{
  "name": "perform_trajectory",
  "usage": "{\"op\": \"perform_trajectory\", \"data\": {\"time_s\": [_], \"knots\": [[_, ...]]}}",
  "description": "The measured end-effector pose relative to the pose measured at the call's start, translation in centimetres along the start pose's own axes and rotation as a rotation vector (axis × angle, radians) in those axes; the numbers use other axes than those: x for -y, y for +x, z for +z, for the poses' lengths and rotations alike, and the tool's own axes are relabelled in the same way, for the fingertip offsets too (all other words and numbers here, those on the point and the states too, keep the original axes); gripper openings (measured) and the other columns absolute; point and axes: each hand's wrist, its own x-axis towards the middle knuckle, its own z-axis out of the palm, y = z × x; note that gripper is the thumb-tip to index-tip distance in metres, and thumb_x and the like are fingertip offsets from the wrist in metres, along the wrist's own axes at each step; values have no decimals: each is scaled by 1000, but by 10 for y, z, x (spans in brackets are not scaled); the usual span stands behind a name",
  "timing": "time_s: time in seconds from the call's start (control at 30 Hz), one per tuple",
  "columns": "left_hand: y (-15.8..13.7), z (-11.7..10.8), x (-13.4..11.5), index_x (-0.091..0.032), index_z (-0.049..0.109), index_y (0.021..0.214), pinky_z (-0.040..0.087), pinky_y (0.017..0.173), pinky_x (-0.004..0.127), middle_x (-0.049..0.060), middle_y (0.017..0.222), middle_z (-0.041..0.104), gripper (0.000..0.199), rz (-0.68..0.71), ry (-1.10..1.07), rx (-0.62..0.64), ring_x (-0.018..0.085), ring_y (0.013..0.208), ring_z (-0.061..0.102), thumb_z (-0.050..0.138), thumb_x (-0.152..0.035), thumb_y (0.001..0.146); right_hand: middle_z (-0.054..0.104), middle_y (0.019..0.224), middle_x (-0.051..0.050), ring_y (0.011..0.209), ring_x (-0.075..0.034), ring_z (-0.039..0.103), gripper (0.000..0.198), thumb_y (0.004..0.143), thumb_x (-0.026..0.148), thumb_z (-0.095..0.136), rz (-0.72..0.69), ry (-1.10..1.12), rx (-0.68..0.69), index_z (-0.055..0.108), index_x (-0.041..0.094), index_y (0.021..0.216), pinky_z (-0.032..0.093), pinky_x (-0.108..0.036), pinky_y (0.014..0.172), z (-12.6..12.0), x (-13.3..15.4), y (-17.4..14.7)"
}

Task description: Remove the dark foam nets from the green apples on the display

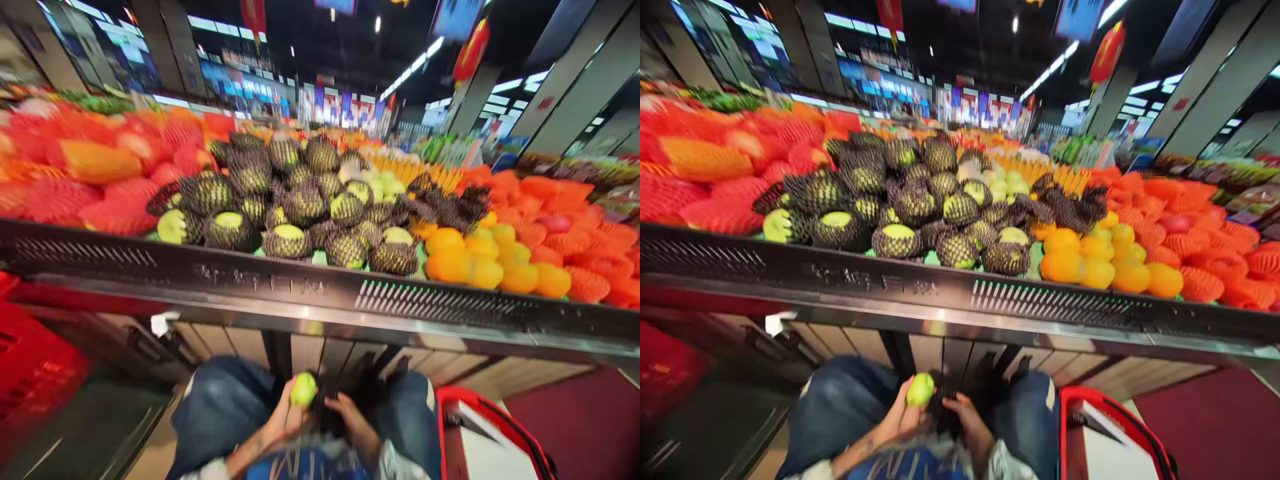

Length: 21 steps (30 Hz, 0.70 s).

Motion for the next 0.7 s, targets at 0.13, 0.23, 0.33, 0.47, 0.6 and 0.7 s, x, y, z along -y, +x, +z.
{"op": "perform_trajectory", "data": {"time_s": [0.13, 0.23, 0.33, 0.47, 0.6, 0.7], "knots": [[5, -9, 7, -19, 66, 91, 51, 60, 28, 4, 80, 73, 35, -73, -186, -35, 16, 63, 64, 56, -52, 86, 73, 75, -4, 71, -20, 66, 52, 49, 58, 89, 233, 221, -28, 73, 17, 77, 51, -35, 76, -14, -53, 3], [6, -14, 8, -18, 64, 94, 50, 57, 27, 6, 83, 72, 35, -38, -227, -78, 18, 68, 65, 49, -49, 90, 75, 86, -4, 80, -19, 66, 53, 47, 43, 92, 285, 301, -57, 74, 18, 89, 51, -33, 80, -28, -71, 7], [1, -20, 2, -18, 65, 97, 52, 61, 29, 7, 88, 72, 41, -22, -235, -92, 18, 71, 65, 43, -53, 92, 75, 89, -1, 81, -17, 65, 52, 45, 32, 91, 306, 333, -92, 72, 20, 92, 50, -30, 78, -36, -75, 13], [-3, -28, -9, -22, 63, 99, 53, 68, 29, 4, 92, 72, 47, 77, -224, -127, 16, 71, 62, 39, -61, 90, 72, 78, 1, 73, -15, 63, 47, 46, 22, 86, 361, 292, -81, 74, 19, 92, 48, -28, 71, -37, -75, 17], [-2, -30, -14, -21, 63, 95, 54, 66, 30, 4, 89, 71, 49, 115, -298, -116, 14, 66, 59, 41, -64, 87, 72, 79, -3, 72, -16, 60, 38, 52, 20, 78, 378, 236, -41, 76, 14, 90, 44, -28, 68, -35, -76, 17], [0, -29, -12, -23, 63, 94, 50, 56, 30, 4, 87, 70, 42, 97, -303, -114, 16, 65, 58, 49, -61, 86, 67, 76, -1, 69, -13, 53, 33, 61, 23, 66, 309, 217, -108, 75, 15, 92, 40, -27, 66, -36, -77, 19]]}}
